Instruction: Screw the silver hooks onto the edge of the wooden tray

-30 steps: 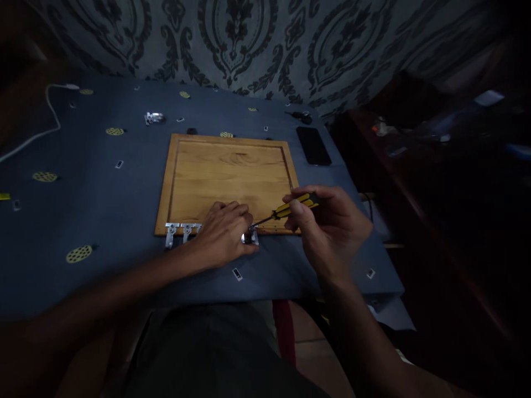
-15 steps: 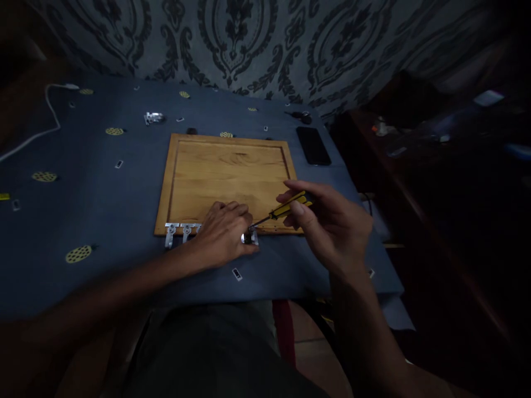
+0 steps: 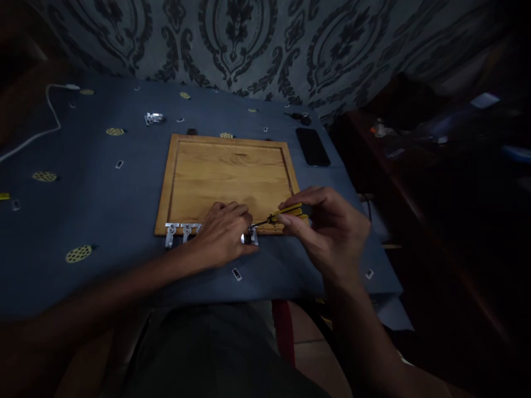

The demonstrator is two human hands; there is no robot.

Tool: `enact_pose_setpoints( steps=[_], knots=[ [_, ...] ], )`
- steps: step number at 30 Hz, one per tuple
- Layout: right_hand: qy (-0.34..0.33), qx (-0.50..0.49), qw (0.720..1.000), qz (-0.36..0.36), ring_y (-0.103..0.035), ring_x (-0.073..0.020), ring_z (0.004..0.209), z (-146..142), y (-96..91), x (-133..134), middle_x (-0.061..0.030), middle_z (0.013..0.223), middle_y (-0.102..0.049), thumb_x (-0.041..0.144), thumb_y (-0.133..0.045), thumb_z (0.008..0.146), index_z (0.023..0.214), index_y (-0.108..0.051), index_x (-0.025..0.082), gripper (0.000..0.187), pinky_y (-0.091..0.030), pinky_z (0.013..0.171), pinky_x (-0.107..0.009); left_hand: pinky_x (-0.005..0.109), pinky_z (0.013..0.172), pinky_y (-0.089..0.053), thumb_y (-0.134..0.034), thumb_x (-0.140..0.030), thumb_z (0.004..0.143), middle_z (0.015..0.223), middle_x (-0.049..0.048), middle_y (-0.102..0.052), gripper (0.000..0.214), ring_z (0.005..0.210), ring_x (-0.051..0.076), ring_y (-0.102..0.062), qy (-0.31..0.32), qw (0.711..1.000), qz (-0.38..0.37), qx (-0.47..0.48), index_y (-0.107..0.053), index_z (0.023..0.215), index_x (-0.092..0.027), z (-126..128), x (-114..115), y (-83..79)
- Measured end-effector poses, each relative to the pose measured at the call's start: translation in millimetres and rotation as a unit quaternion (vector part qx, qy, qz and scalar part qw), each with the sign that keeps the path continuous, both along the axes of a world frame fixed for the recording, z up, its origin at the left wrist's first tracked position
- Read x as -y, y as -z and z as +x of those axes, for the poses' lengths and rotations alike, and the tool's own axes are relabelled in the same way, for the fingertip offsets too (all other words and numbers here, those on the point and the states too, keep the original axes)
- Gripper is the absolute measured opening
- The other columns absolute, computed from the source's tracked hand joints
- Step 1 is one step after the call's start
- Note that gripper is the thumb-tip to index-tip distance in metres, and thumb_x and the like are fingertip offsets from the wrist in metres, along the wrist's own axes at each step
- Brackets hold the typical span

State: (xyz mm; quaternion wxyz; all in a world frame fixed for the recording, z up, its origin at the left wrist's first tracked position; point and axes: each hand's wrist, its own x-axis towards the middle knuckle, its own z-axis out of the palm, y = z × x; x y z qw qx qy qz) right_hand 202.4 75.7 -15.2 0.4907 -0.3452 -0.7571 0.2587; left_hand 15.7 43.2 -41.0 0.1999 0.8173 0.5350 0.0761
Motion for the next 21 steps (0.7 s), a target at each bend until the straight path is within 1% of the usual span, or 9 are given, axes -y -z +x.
enact_pose_setpoints(
  steps=[3, 6, 9, 12, 15, 18, 21],
  knots=[
    [0.014, -0.015, 1.000, 0.018, -0.064, -0.0154, 0.065, -4, 1.6, 2, 0.0026, 0.074, -0.069, 0.035, -0.084, 0.084, 0.083, -0.068, 0.026, 0.018, -0.052, 0.056, -0.030, 0.041, 0.095, -0.041, -0.079, -0.045, 0.088, 0.115, 0.0092, -0.069, 0.038, 0.114, 0.030, -0.061, 0.000, 1.000, 0.003, 0.006, -0.067, 0.108, -0.016, 0, 0, 0.0],
    [0.068, -0.050, 0.996, 0.040, -0.065, -0.0165, 0.064, -6, -5.1, 9, 0.0010, 0.079, -0.071, 0.035, -0.079, 0.089, 0.089, -0.069, 0.028, 0.013, -0.053, 0.054, -0.032, 0.041, 0.094, -0.041, -0.079, -0.047, 0.088, 0.110, 0.0093, -0.069, 0.037, 0.110, 0.030, -0.061, 0.001, 1.000, 0.009, 0.001, -0.066, 0.102, -0.015, -1, 0, 1.0],
    [0.114, -0.076, 0.988, 0.070, -0.065, -0.0174, 0.061, -5, -12.1, 13, 0.0003, 0.079, -0.070, 0.040, -0.075, 0.093, 0.090, -0.069, 0.031, 0.011, -0.051, 0.051, -0.034, 0.041, 0.093, -0.041, -0.079, -0.046, 0.088, 0.108, 0.0086, -0.068, 0.037, 0.109, 0.029, -0.061, 0.007, 1.000, 0.009, 0.003, -0.067, 0.103, -0.015, -1, 0, 1.1],
    [0.112, -0.038, 0.992, 0.049, -0.066, -0.0172, 0.062, 0, -10.4, 13, 0.0011, 0.078, -0.070, 0.041, -0.075, 0.093, 0.090, -0.069, 0.031, 0.012, -0.049, 0.050, -0.033, 0.042, 0.095, -0.041, -0.079, -0.046, 0.088, 0.110, 0.0093, -0.067, 0.037, 0.112, 0.030, -0.060, 0.005, 1.000, -0.002, -0.005, -0.068, 0.104, -0.014, -1, 0, -1.3],
    [0.102, -0.007, 0.995, 0.010, -0.061, -0.0140, 0.058, 4, -1.6, 11, 0.0025, 0.080, -0.068, 0.039, -0.076, 0.093, 0.091, -0.068, 0.030, 0.011, -0.050, 0.051, -0.031, 0.043, 0.096, -0.041, -0.079, -0.046, 0.088, 0.111, 0.0099, -0.067, 0.038, 0.112, 0.031, -0.060, 0.002, 1.000, -0.018, -0.012, -0.068, 0.105, -0.013, 0, 0, -5.1],
    [0.092, -0.003, 0.996, -0.009, -0.059, -0.0128, 0.058, 5, 5.7, 9, 0.0034, 0.080, -0.067, 0.038, -0.074, 0.094, 0.092, -0.068, 0.030, 0.011, -0.050, 0.050, -0.029, 0.044, 0.096, -0.042, -0.078, -0.046, 0.089, 0.111, 0.0095, -0.067, 0.037, 0.110, 0.030, -0.061, 0.004, 1.000, -0.022, -0.010, -0.068, 0.104, -0.014, 1, -1, -7.8],
    [0.088, -0.015, 0.996, -0.015, -0.060, -0.0132, 0.059, 3, 7.7, 8, 0.0036, 0.078, -0.067, 0.039, -0.075, 0.093, 0.092, -0.067, 0.030, 0.012, -0.051, 0.051, -0.029, 0.043, 0.095, -0.042, -0.078, -0.046, 0.089, 0.110, 0.0093, -0.067, 0.035, 0.110, 0.030, -0.061, 0.003, 1.000, -0.024, -0.012, -0.067, 0.101, -0.015, 1, -1, -8.2]
  ],
)
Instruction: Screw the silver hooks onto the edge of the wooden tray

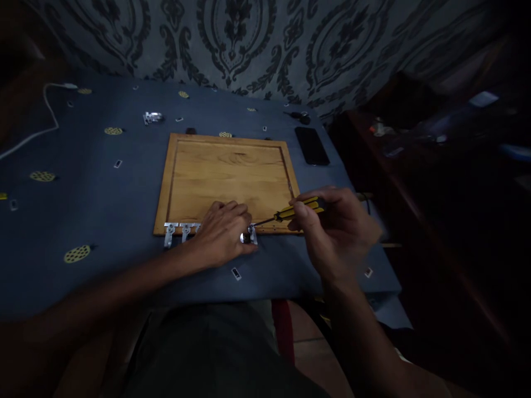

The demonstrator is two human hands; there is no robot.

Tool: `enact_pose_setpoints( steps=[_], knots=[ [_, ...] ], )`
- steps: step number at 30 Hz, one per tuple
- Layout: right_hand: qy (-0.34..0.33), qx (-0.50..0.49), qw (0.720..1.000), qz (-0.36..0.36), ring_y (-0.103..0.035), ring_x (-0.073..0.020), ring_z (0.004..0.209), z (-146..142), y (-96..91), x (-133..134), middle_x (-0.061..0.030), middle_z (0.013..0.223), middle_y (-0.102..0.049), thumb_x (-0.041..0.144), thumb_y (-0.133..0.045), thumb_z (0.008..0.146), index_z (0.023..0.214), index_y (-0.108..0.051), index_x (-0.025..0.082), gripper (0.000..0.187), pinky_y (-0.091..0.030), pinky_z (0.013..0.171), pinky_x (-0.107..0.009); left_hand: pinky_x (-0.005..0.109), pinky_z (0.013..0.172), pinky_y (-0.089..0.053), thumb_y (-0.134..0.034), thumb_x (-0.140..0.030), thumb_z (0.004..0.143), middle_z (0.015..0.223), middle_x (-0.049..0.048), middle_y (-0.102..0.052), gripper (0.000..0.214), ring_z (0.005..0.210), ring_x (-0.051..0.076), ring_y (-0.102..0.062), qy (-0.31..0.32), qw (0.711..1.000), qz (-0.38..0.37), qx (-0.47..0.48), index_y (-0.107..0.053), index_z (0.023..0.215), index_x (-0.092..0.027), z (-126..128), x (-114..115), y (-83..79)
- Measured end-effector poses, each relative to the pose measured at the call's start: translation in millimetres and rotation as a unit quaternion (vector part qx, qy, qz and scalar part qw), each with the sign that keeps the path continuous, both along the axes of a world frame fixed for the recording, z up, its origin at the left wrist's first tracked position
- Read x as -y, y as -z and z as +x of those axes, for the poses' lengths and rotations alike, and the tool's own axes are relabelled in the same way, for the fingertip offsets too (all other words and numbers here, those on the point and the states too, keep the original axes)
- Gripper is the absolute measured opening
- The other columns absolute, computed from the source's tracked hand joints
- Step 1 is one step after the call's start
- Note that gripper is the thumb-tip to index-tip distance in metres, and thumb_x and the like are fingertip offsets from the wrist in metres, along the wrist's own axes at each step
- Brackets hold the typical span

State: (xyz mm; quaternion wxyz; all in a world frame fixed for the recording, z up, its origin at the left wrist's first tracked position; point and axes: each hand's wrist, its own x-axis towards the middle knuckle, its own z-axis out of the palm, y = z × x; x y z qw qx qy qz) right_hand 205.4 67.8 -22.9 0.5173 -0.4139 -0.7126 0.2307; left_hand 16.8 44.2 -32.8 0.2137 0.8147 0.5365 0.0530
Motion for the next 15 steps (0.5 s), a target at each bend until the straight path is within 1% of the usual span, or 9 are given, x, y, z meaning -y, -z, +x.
enact_pose_setpoints(
  steps=[4, 12, 15],
  knots=[
    [-0.009, -0.008, 1.000, 0.001, -0.059, -0.0134, 0.060, -3.0, -0.5, -1.4, 0.0034, 0.075, -0.066, 0.038, -0.075, 0.093, 0.089, -0.066, 0.029, 0.013, -0.051, 0.050, -0.028, 0.041, 0.096, -0.040, -0.079, -0.045, 0.089, 0.109, 0.0091, -0.067, 0.035, 0.111, 0.030, -0.061, -0.003, 1.000, 0.010, 0.004, -0.067, 0.101, -0.014, 0.2, 0.6, 2.2],
    [-0.022, -0.001, 1.000, -0.001, -0.061, -0.0134, 0.063, -2.7, 1.9, -1.7, 0.0025, 0.079, -0.068, 0.035, -0.077, 0.091, 0.089, -0.069, 0.027, 0.011, -0.052, 0.052, -0.027, 0.042, 0.097, -0.040, -0.078, -0.046, 0.089, 0.112, 0.0096, -0.067, 0.038, 0.114, 0.030, -0.060, 0.000, 1.000, 0.013, -0.003, -0.068, 0.105, -0.013, 0.3, 0.8, 3.8],
    [-0.056, 0.012, 0.998, -0.011, -0.063, -0.0123, 0.064, 0.4, -0.7, -3.2, 0.0018, 0.088, -0.070, 0.035, -0.076, 0.092, 0.101, -0.074, 0.028, 0.012, -0.053, 0.055, -0.027, 0.042, 0.098, -0.040, -0.079, -0.046, 0.089, 0.113, 0.0097, -0.068, 0.038, 0.115, 0.030, -0.060, -0.004, 1.000, 0.009, -0.006, -0.069, 0.106, -0.014, 0.6, 0.4, 3.2]
  ],
)
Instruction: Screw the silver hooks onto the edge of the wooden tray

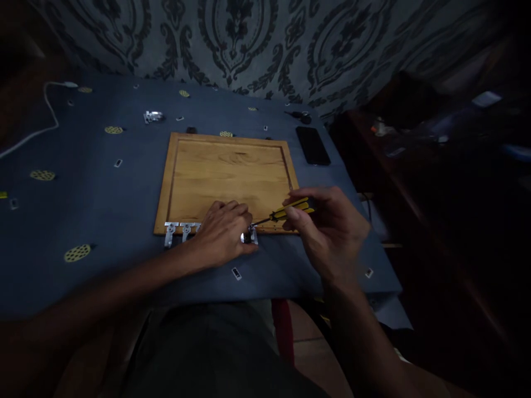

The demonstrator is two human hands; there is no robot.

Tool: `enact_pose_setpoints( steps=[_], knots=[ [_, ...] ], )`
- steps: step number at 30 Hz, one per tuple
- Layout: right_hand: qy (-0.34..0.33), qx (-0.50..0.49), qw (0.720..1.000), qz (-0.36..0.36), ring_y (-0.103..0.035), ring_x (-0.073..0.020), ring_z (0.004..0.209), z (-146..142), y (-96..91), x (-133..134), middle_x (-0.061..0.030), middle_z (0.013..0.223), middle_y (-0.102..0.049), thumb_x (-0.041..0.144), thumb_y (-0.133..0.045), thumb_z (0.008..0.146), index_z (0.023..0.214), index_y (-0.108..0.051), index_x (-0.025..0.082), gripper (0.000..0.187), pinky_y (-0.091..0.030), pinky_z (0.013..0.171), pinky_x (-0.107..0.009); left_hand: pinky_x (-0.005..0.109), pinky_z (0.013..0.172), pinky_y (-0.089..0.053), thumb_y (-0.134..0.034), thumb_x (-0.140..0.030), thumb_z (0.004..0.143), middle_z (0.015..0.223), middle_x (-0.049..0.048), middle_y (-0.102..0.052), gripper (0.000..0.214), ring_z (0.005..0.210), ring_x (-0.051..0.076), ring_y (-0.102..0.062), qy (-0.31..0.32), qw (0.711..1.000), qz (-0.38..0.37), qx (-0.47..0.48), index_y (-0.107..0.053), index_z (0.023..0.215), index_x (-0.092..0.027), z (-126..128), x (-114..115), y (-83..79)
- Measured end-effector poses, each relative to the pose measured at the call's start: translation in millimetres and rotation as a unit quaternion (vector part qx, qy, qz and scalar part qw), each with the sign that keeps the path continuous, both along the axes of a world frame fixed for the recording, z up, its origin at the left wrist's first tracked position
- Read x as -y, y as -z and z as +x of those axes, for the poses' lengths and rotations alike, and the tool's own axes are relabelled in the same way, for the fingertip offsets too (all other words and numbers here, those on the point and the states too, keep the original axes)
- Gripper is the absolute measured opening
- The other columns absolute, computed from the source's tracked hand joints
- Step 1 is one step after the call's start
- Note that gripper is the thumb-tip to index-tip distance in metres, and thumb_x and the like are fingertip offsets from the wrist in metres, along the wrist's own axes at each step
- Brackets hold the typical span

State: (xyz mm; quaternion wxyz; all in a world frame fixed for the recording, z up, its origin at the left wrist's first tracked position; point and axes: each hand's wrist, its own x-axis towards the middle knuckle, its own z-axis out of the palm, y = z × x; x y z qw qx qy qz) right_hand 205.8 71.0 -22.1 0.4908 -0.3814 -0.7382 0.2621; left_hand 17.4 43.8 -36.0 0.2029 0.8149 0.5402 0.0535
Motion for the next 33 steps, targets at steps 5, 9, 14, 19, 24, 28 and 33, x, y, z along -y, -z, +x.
enact_pose_setpoints(
  steps=[5, 9, 14, 19, 24, 28, 33],
  knots=[
    [-0.086, 0.018, 0.996, -0.013, -0.068, -0.0089, 0.064, 8, -9.2, -2, 0.0023, 0.095, -0.070, 0.029, -0.065, 0.101, 0.120, -0.074, 0.033, 0.021, -0.054, 0.061, -0.026, 0.041, 0.098, -0.041, -0.080, -0.046, 0.088, 0.113, 0.0092, -0.068, 0.039, 0.115, 0.030, -0.061, -0.002, 1.000, -0.001, 0.002, -0.070, 0.107, -0.015, 0, 0, -0.4],
    [-0.076, 0.013, 0.997, -0.001, -0.065, -0.0086, 0.060, 9, -12.4, -4, 0.0016, 0.095, -0.071, 0.027, -0.068, 0.098, 0.110, -0.076, 0.031, 0.015, -0.052, 0.054, -0.026, 0.041, 0.099, -0.040, -0.081, -0.047, 0.087, 0.113, 0.0091, -0.067, 0.040, 0.116, 0.030, -0.060, -0.002, 1.000, 0.001, 0.005, -0.070, 0.108, -0.014, -1, 0, 1.4],
    [-0.027, -0.030, 0.999, -0.005, -0.062, -0.0123, 0.061, -3, -7.9, -4, -0.0010, 0.090, -0.075, 0.032, -0.080, 0.088, 0.090, -0.073, 0.025, 0.010, -0.049, 0.045, -0.025, 0.043, 0.099, -0.042, -0.080, -0.049, 0.088, 0.115, 0.0096, -0.068, 0.041, 0.115, 0.030, -0.061, 0.002, 1.000, 0.017, 0.010, -0.069, 0.106, -0.014, -1, 1, 4.6],
    [-0.007, -0.081, 0.995, -0.059, -0.057, -0.0076, 0.046, -11, -9.0, -1, 0.0014, 0.081, -0.077, 0.037, -0.082, 0.086, 0.084, -0.068, 0.022, 0.021, -0.047, 0.038, -0.021, 0.044, 0.101, -0.042, -0.079, -0.048, 0.088, 0.117, 0.0103, -0.068, 0.041, 0.118, 0.032, -0.060, 0.002, 1.000, 0.006, 0.007, -0.069, 0.108, -0.014, -1, 1, 2.9],
    [-0.055, -0.051, 0.995, -0.070, -0.067, -0.0088, 0.056, -3, -14.6, 3, 0.0009, 0.095, -0.079, 0.032, -0.079, 0.090, 0.106, -0.075, 0.025, 0.018, -0.061, 0.053, -0.024, 0.044, 0.100, -0.042, -0.080, -0.047, 0.088, 0.117, 0.0103, -0.068, 0.039, 0.118, 0.031, -0.060, -0.001, 1.000, 0.006, 0.004, -0.069, 0.107, -0.015, -1, 0, 1.6],
    [-0.016, -0.089, 0.996, -0.007, -0.067, -0.0083, 0.054, 1, -15.3, 6, 0.0019, 0.095, -0.079, 0.028, -0.074, 0.095, 0.109, -0.077, 0.030, 0.015, -0.058, 0.050, -0.023, 0.042, 0.099, -0.041, -0.080, -0.047, 0.088, 0.115, 0.0094, -0.067, 0.039, 0.117, 0.030, -0.060, 0.003, 1.000, 0.009, 0.007, -0.069, 0.108, -0.016, -2, 1, 3.9],
    [-0.014, -0.042, 0.999, -0.003, -0.066, -0.0077, 0.055, 3, -12.7, 6, 0.0026, 0.097, -0.079, 0.028, -0.071, 0.097, 0.113, -0.076, 0.033, 0.018, -0.057, 0.052, -0.023, 0.041, 0.097, -0.040, -0.079, -0.048, 0.088, 0.111, 0.0087, -0.066, 0.039, 0.113, 0.029, -0.060, 0.003, 1.000, 0.012, 0.004, -0.069, 0.106, -0.015, -2, 1, 4.1]
  ],
)
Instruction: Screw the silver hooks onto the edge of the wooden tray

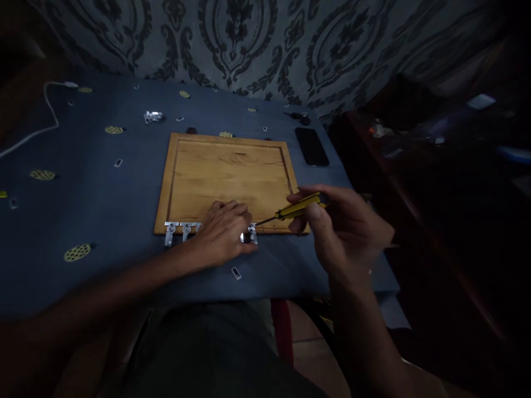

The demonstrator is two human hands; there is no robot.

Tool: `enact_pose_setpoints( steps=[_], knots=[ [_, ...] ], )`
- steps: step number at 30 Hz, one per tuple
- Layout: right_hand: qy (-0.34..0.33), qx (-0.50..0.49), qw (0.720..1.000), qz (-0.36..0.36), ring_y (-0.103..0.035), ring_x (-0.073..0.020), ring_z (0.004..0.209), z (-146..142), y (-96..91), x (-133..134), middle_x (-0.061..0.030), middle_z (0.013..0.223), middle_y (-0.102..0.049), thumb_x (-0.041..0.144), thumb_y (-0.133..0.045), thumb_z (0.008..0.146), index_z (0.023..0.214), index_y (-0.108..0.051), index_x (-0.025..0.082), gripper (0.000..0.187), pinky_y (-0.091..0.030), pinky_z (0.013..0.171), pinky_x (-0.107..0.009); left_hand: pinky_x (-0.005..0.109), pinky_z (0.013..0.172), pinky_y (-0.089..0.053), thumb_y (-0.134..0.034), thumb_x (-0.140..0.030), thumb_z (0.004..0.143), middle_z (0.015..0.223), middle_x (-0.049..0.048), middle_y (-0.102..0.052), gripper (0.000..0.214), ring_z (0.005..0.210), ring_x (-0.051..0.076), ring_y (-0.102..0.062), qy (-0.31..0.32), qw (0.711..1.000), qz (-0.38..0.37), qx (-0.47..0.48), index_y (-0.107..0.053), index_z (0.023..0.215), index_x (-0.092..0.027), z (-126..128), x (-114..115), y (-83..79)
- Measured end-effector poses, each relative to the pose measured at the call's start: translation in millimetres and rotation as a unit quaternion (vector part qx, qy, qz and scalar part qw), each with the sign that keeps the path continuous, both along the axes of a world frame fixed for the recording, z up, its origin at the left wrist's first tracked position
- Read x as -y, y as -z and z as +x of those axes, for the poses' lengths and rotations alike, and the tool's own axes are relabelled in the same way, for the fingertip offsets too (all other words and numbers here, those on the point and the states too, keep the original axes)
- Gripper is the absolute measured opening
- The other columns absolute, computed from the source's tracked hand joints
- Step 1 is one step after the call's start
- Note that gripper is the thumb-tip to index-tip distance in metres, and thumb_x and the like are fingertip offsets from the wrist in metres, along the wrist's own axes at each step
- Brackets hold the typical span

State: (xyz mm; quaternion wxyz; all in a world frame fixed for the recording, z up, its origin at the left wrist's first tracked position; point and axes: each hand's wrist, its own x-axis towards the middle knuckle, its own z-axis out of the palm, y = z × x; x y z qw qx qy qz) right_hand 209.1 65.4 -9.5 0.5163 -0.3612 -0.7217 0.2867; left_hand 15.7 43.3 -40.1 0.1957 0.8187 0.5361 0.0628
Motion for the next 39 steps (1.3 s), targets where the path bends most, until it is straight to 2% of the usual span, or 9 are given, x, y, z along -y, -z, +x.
enact_pose_setpoints(
  steps=[6, 22, 25, 29, 32, 39],
  knots=[
    [-0.004, 0.031, 1.000, -0.004, -0.066, -0.0068, 0.055, 2, 5.0, -1, 0.0033, 0.099, -0.079, 0.027, -0.069, 0.098, 0.115, -0.075, 0.033, 0.019, -0.057, 0.056, -0.023, 0.041, 0.095, -0.041, -0.080, -0.047, 0.087, 0.108, 0.0089, -0.067, 0.037, 0.111, 0.030, -0.060, 0.003, 1.000, 0.011, 0.003, -0.068, 0.102, -0.015, 0, -1, -1.3],
    [-0.011, 0.047, 0.999, -0.011, -0.067, -0.0091, 0.056, -2, 7.6, -2, 0.0009, 0.100, -0.079, 0.030, -0.067, 0.099, 0.115, -0.074, 0.029, 0.018, -0.059, 0.058, -0.027, 0.044, 0.097, -0.043, -0.079, -0.047, 0.088, 0.112, 0.0100, -0.068, 0.039, 0.112, 0.031, -0.061, 0.003, 1.000, 0.024, 0.010, -0.069, 0.106, -0.013, 0, 1, 1.0],
    [-0.024, 0.041, 0.999, -0.015, -0.065, -0.0088, 0.056, -2, 8.9, -3, 0.0011, 0.099, -0.078, 0.027, -0.069, 0.097, 0.111, -0.074, 0.028, 0.014, -0.057, 0.055, -0.026, 0.044, 0.098, -0.043, -0.079, -0.047, 0.088, 0.113, 0.0106, -0.068, 0.040, 0.113, 0.031, -0.061, 0.002, 1.000, 0.005, 0.000, -0.069, 0.106, -0.013, 0, 0, -0.4],
    [-0.026, 0.028, 0.999, -0.016, -0.067, -0.0116, 0.065, -3, 10.3, -3, 0.0019, 0.093, -0.077, 0.028, -0.075, 0.092, 0.100, -0.072, 0.027, 0.009, -0.056, 0.055, -0.025, 0.043, 0.100, -0.041, -0.078, -0.048, 0.089, 0.114, 0.0105, -0.067, 0.041, 0.115, 0.031, -0.060, 0.002, 1.000, 0.005, 0.001, -0.068, 0.109, -0.014, 0, 0, 0.0],
    [-0.013, 0.024, 1.000, -0.015, -0.067, -0.0130, 0.068, -5, 11.2, -4, 0.0016, 0.087, -0.075, 0.031, -0.080, 0.088, 0.094, -0.070, 0.025, 0.013, -0.057, 0.056, -0.025, 0.042, 0.099, -0.041, -0.078, -0.048, 0.089, 0.113, 0.0103, -0.067, 0.041, 0.114, 0.030, -0.060, 0.001, 1.000, 0.011, 0.003, -0.068, 0.108, -0.014, 0, 1, 1.5],
    [0.002, 0.021, 1.000, 0.002, -0.066, -0.0143, 0.069, -8, 15.7, -3, 0.0011, 0.086, -0.072, 0.032, -0.079, 0.088, 0.095, -0.069, 0.026, 0.013, -0.057, 0.054, -0.026, 0.044, 0.100, -0.040, -0.077, -0.047, 0.089, 0.115, 0.0111, -0.067, 0.040, 0.116, 0.031, -0.059, 0.005, 1.000, -0.010, -0.001, -0.068, 0.109, -0.013, 0, 0, -2.2]
  ],
)
